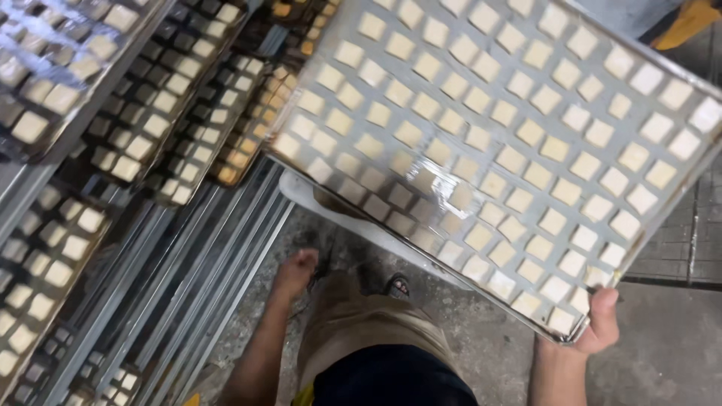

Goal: The person dips pieces of dough into a large bowl of liquid and then arranges them onto a metal baking tray, before placing the full tray onto a large cooling rack.

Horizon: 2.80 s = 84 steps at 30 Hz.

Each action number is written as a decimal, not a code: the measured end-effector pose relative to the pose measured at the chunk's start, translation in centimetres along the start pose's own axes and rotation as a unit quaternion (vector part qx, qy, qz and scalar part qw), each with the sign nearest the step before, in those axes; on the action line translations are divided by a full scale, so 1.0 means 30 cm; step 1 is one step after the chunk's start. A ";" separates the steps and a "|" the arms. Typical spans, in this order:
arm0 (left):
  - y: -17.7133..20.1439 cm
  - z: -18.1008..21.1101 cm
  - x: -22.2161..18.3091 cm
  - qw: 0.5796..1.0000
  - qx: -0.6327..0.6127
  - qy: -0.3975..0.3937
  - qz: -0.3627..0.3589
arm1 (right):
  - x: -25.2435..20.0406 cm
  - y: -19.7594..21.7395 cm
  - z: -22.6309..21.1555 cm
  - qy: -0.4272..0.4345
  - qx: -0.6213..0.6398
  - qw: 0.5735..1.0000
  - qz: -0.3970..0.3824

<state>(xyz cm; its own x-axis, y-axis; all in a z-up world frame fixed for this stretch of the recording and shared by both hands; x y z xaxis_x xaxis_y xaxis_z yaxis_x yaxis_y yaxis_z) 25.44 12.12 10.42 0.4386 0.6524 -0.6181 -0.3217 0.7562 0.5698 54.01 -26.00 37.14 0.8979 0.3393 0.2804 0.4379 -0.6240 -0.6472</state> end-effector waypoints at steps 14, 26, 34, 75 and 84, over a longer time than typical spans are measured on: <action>0.021 1.333 0.849 0.893 0.086 -0.441 0.025 | -0.116 0.212 0.184 0.018 -0.088 0.953 0.288; -0.169 1.595 0.732 0.905 -0.095 -0.273 -0.314 | -0.068 0.137 0.335 0.021 -0.141 0.910 0.389; -0.427 1.674 0.017 0.742 -0.215 -0.210 -0.599 | -0.079 0.278 0.459 -0.066 -0.235 0.870 0.429; -0.344 1.747 0.394 0.882 0.055 -0.465 -0.059 | -0.036 0.368 0.448 -0.023 -0.093 0.927 0.362; -0.106 1.141 1.350 0.958 0.265 -0.113 -0.010 | -0.028 0.249 0.336 0.002 -0.136 0.918 0.372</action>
<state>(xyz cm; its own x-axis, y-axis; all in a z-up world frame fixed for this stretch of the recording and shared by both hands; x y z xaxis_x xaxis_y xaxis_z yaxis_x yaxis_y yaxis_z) 72.95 34.38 2.12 0.6303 0.5648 -0.5326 0.1328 0.5975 0.7908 56.08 -23.86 24.92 0.9532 -0.2540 -0.1638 -0.3016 -0.8349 -0.4604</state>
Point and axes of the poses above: each hand's wrist, its own x-axis towards the middle knuckle, its own y-axis out of the back of the hand, z = x × y, the point moved 2 cm from there along x, towards the middle knuckle, and after that the axes turned 2 degrees about y, right-handed, at the moved point
